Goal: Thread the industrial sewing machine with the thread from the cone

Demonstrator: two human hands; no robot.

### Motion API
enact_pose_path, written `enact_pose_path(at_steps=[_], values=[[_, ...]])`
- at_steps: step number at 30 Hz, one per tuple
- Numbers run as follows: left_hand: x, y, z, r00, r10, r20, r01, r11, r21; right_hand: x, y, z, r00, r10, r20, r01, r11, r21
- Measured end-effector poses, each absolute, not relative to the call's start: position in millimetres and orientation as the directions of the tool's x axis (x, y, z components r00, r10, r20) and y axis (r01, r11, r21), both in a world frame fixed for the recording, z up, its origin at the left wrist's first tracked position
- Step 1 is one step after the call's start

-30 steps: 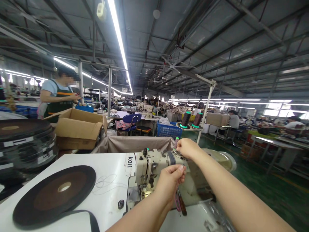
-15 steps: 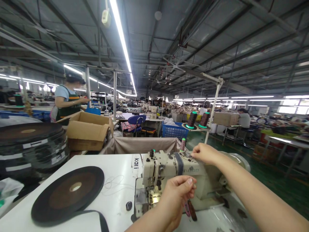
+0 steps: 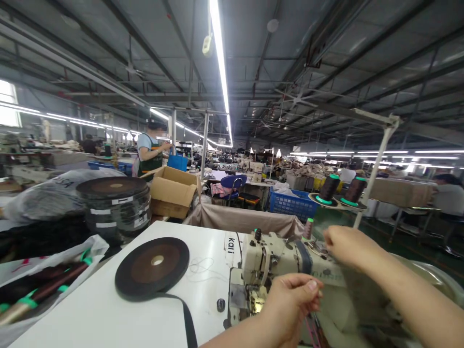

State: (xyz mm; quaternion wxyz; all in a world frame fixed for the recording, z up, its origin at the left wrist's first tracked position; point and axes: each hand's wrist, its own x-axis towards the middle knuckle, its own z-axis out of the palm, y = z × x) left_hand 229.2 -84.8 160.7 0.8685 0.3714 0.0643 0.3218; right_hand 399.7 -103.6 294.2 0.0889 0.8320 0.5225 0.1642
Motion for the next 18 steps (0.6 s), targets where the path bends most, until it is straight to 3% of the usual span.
enact_pose_path(at_steps=[5, 7, 10, 12, 15, 18], values=[[242, -88, 150, 0.788, 0.59, 0.178, -0.543, 0.528, 0.653, 396, -105, 282, 0.302, 0.891, 0.34, 0.816, -0.426, 0.391], [245, -89, 146, 0.782, 0.593, 0.191, -0.552, 0.519, 0.653, 397, -106, 281, 0.273, 0.914, 0.3, 0.844, -0.377, 0.381], [245, -86, 146, 0.78, 0.58, 0.234, -0.568, 0.5, 0.654, 404, -108, 284, 0.372, 0.908, 0.192, 0.844, -0.417, 0.337], [246, -84, 148, 0.768, 0.584, 0.262, -0.595, 0.5, 0.629, 407, -106, 284, 0.403, 0.885, 0.231, 0.805, -0.463, 0.371], [249, -83, 152, 0.779, 0.562, 0.279, -0.59, 0.506, 0.629, 405, -101, 279, 0.268, 0.895, 0.356, 0.792, -0.415, 0.448], [249, -83, 154, 0.77, 0.577, 0.272, -0.589, 0.481, 0.649, 402, -100, 278, 0.212, 0.922, 0.325, 0.848, -0.339, 0.407]])
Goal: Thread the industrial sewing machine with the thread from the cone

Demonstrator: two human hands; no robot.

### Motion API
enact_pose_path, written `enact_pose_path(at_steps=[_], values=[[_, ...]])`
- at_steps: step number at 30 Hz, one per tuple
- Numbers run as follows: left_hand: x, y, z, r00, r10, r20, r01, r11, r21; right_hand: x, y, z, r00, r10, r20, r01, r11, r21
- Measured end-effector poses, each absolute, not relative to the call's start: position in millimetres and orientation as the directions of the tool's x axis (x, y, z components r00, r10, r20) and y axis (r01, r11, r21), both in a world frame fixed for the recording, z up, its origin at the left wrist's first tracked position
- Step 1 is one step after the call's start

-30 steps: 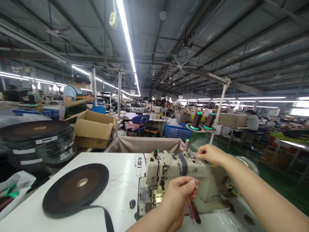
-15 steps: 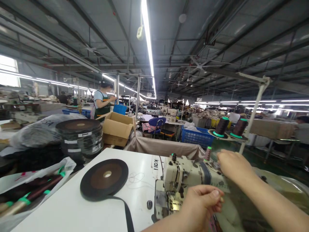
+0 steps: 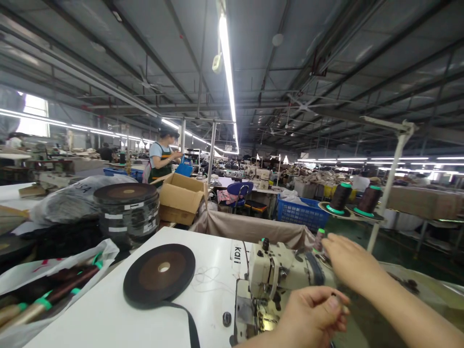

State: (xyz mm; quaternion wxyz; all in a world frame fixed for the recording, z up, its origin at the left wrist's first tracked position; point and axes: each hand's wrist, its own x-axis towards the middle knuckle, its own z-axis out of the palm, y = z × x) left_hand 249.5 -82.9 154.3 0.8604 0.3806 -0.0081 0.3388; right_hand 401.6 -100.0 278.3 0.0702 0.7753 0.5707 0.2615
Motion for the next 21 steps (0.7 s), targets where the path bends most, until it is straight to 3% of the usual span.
enact_pose_path(at_steps=[4, 8, 13, 16, 21], values=[[241, -85, 162, 0.754, 0.596, 0.275, -0.605, 0.469, 0.643, 399, -106, 286, 0.383, 0.896, 0.226, 0.832, -0.441, 0.338], [238, -91, 166, 0.761, 0.582, 0.287, -0.611, 0.494, 0.618, 392, -106, 288, 0.31, 0.9, 0.307, 0.831, -0.413, 0.372], [237, -92, 159, 0.78, 0.572, 0.252, -0.582, 0.517, 0.628, 394, -107, 290, 0.353, 0.91, 0.216, 0.849, -0.409, 0.336], [236, -92, 160, 0.776, 0.579, 0.251, -0.586, 0.514, 0.627, 393, -107, 289, 0.405, 0.878, 0.255, 0.806, -0.475, 0.354], [237, -94, 158, 0.774, 0.582, 0.251, -0.591, 0.519, 0.618, 389, -105, 286, 0.311, 0.913, 0.265, 0.842, -0.394, 0.369]])
